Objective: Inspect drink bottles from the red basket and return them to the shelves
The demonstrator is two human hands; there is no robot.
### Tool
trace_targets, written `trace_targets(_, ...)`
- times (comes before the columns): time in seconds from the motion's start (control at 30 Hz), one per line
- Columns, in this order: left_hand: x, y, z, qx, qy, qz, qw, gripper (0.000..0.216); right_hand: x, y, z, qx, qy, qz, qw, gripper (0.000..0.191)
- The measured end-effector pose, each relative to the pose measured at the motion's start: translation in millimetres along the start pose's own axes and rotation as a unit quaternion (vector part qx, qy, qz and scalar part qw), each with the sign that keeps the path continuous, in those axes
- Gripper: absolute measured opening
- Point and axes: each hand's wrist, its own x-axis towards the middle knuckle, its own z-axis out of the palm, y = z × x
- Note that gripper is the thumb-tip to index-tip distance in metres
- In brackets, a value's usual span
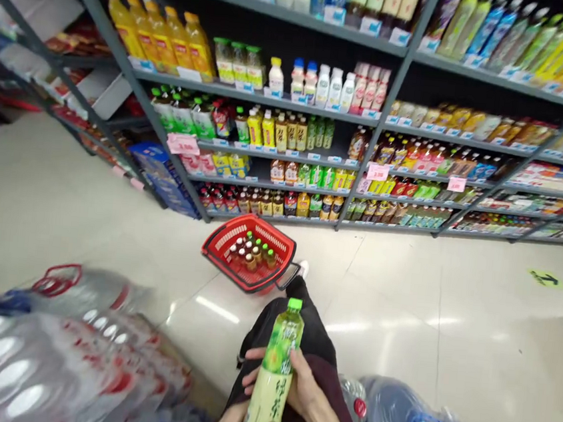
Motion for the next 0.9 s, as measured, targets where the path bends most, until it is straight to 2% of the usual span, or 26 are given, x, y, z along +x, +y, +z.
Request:
trace_targets(0.1,-13,0,-6,-0.025,-0.029,0.007,0.999,0.064,2,9,7,0.031,0.022,0.018,0.999,0.106)
trace_targets(0.17,-19,3,-11,-0.016,-0.04,0.039,0.998,0.061,7,19,11,0.061,0.053,0.04,0.996,0.11)
trace_targets(0.23,-22,5,-15,0.007,-0.059,0.055,0.997,0.06,12,32,11,0.081,0.08,0.065,0.991,0.106)
trace_targets(0.33,-22,0,-23,0.09,-0.068,0.017,0.993,0.059,21,51,6,0.086,0.114,0.089,0.986,0.097)
trace_targets(0.4,-21,-7,-27,0.144,-0.048,-0.022,0.988,0.06,27,60,0,0.09,0.134,0.1,0.982,0.093)
trace_targets(0.5,-21,-16,-31,0.151,-0.013,-0.054,0.987,0.062,33,69,-10,0.1,0.15,0.112,0.977,0.09)
trace_targets(0.77,-20,-24,-32,0.108,0.048,-0.079,0.99,0.061,42,71,-23,0.106,0.204,0.099,0.968,0.084)
trace_targets(0.9,-17,-26,-33,0.119,0.054,-0.086,0.988,0.057,47,76,-30,0.103,0.198,0.093,0.97,0.087)
